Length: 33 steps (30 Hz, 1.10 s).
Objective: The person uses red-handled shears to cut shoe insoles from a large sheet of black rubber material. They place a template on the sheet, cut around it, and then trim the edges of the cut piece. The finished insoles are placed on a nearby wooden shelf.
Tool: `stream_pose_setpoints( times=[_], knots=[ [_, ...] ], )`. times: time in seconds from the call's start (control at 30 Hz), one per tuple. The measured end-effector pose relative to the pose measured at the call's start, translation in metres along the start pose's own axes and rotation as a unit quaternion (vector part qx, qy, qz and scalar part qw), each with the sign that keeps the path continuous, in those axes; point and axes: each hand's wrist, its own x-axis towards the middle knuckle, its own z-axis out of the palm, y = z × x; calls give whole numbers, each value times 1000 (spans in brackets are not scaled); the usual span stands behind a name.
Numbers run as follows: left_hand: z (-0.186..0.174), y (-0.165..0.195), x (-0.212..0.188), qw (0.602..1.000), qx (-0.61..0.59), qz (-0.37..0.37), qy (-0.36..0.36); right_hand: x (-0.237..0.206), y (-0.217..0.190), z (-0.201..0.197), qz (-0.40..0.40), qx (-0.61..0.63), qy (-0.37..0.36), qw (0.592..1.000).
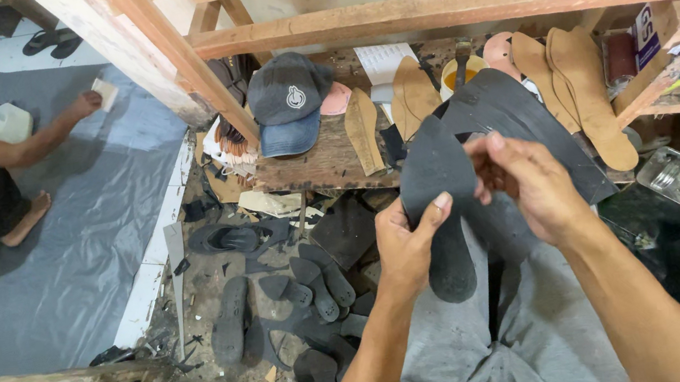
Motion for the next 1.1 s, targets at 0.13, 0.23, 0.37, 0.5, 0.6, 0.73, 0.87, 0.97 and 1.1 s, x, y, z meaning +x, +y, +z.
stream_pose_setpoints(
  times=[0.13,0.23,0.37,0.5,0.6,0.73,0.87,0.97,1.1],
  knots=[
    [-6,-5,5,999,-23,2,34,-12,24,8,-28,-129,23,991],
    [-5,-7,5,998,-31,4,50,-13,39,17,-55,-127,78,987],
    [-5,-2,2,992,-118,-27,42,-13,45,21,-67,-29,88,993],
    [-11,5,-1,979,-178,-79,49,-18,44,23,-20,82,41,996],
    [-11,5,-1,984,-158,-58,53,-16,42,26,-40,48,48,997],
    [-10,8,13,999,-7,1,50,1,39,29,-54,3,54,997],
    [-9,11,6,996,72,35,30,6,44,33,-65,79,113,988],
    [-10,2,-17,981,164,78,68,-2,46,39,-74,1,83,994],
    [-57,-26,-41,958,234,51,160,-18,42,36,-98,-96,45,989]
  ],
)
